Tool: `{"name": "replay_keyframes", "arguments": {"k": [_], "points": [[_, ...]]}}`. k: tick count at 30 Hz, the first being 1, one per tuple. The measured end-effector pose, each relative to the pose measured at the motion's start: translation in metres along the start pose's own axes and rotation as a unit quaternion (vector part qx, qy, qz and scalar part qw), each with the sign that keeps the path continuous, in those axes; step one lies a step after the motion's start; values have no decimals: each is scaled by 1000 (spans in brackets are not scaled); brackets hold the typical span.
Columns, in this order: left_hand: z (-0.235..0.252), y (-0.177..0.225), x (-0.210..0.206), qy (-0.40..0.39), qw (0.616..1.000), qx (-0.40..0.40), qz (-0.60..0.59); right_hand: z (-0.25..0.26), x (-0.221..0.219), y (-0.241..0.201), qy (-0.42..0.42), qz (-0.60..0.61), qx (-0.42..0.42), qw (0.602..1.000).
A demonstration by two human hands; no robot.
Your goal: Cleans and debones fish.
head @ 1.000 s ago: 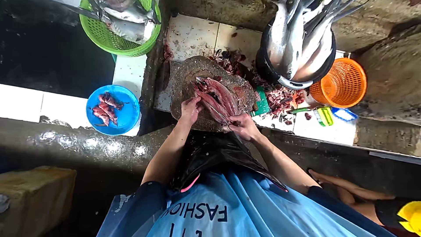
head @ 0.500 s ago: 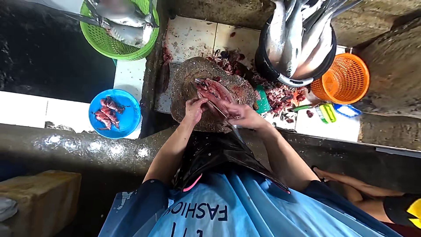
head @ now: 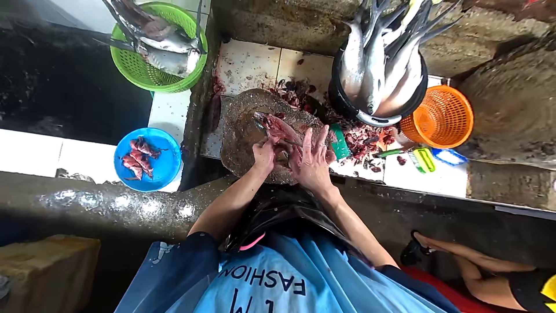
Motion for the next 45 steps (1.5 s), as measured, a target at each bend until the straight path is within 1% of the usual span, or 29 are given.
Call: {"name": "replay_keyframes", "arguments": {"k": [9,11,12,13,14,15,16,17,18,19,20,21,22,23,24,25,26,27,28,29,30,31,32,34,38,40,41,43,45], "points": [[-14,6,8,-6,998,-32,52,19,-3,19,-40,17,36,998],[-13,6,10,-9,999,-28,32,22,-6,30,-42,78,33,996],[-12,6,12,-2,1000,-20,21,21,-6,38,-44,153,8,987],[-10,4,14,12,1000,-7,7,20,-6,47,-60,284,-46,956],[-8,3,16,29,999,13,-13,17,-7,54,-55,463,-109,878],[-6,2,17,40,998,36,-45,12,-10,56,-23,629,-147,763],[-3,1,19,50,994,53,-79,9,-9,52,14,735,-149,661],[-1,0,20,62,991,58,-99,7,-10,46,49,789,-117,601],[0,0,21,73,990,57,-105,6,-12,41,84,780,-77,615],[0,-1,20,80,991,54,-93,6,-11,37,100,689,-24,717],[-1,-1,19,84,993,45,-65,6,-8,33,81,503,19,860],[-3,-2,19,85,995,36,-35,7,-6,29,43,297,35,953],[-3,-3,21,82,996,31,-18,8,-7,30,11,187,25,982],[-1,-4,23,70,997,34,-16,10,-8,36,9,206,-10,979],[1,-5,25,59,997,41,-24,11,-12,46,25,336,-55,940],[3,-4,27,52,997,48,-36,10,-17,54,54,522,-69,849],[7,-2,29,51,996,54,-46,13,-19,56,78,645,-47,759],[9,-1,31,54,996,57,-47,15,-14,53,77,650,-7,756],[7,0,33,60,996,57,-38,15,-4,47,62,557,27,828],[5,3,35,69,996,55,-17,14,6,38,20,388,40,920],[2,4,36,81,995,59,6,11,11,27,-53,235,42,970],[2,6,38,87,994,57,20,9,11,19,-124,140,54,981],[5,8,41,82,995,55,27,7,5,15,-197,101,54,974],[7,11,44,69,996,46,26,1,-7,11,-296,104,63,948],[10,11,52,60,997,35,17,-20,-16,13,-333,186,91,920],[9,12,54,66,997,35,2,-32,-8,20,-323,223,93,915],[7,11,54,59,998,34,-1,-38,-3,27,-293,241,95,920],[-6,6,52,12,999,36,16,-50,5,51,-168,249,81,950],[-12,-5,49,-37,999,31,25,-59,-1,93,-44,175,39,983]]}}
Point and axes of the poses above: each hand's wrist, its own z-axis towards the middle knuckle, its own x-axis out of the back of the hand, y = z × x, the point moved 4 cm from there along z, towards the middle knuckle, and after that the axes turned 9 degrees about x, right-handed, at the moved point
